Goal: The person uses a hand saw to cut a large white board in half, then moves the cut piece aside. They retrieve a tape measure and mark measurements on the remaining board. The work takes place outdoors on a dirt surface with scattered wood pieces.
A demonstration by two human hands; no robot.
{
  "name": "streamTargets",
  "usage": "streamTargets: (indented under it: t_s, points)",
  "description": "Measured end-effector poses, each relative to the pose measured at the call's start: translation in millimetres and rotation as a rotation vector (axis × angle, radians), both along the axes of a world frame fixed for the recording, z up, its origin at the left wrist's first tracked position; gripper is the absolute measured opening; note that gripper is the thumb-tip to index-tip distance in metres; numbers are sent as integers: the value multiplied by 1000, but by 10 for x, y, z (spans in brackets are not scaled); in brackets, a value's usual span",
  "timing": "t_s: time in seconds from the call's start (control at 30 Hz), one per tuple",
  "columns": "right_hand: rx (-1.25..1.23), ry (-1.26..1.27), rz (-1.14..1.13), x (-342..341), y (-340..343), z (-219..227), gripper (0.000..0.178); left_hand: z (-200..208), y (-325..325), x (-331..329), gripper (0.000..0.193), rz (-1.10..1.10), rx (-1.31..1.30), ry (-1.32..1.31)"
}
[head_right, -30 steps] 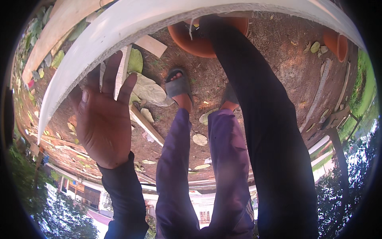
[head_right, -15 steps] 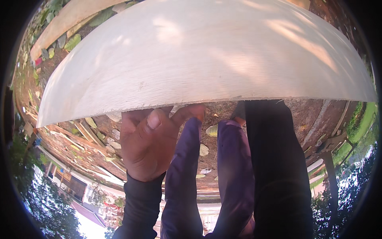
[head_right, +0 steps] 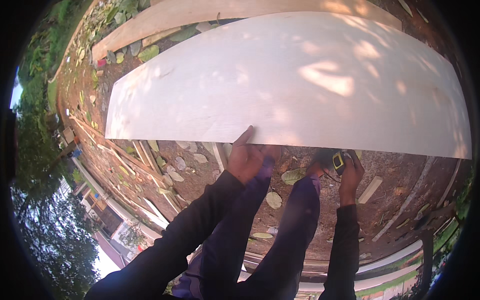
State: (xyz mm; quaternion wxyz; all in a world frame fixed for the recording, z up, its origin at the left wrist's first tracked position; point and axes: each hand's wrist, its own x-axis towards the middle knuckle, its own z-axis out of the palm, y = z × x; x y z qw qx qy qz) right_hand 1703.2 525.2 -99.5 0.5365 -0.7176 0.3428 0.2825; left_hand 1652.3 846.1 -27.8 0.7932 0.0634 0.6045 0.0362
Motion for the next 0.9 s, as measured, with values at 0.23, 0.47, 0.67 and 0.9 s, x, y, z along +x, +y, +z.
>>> streamTargets:
  t_s: [0.23, 0.47, 0.67, 0.9]
  points:
    - [-269, 132, -182, -1363, -778, 1241, 50, -969, -277, -321, 36, 36, 22, 36]
    - [36, 123, -442, -2224, -681, 2105, 43, 6, -742, -975, 40, -911, 117, 210]
    - [302, 14, -245, -2211, -710, 3239, 31, 1507, -1842, -1079, 40, -1788, 148, -247]
    - [180, -364, -175, -2446, -1852, 4710, 36, 3170, -3507, -599, 33, -2116, 28, -671]
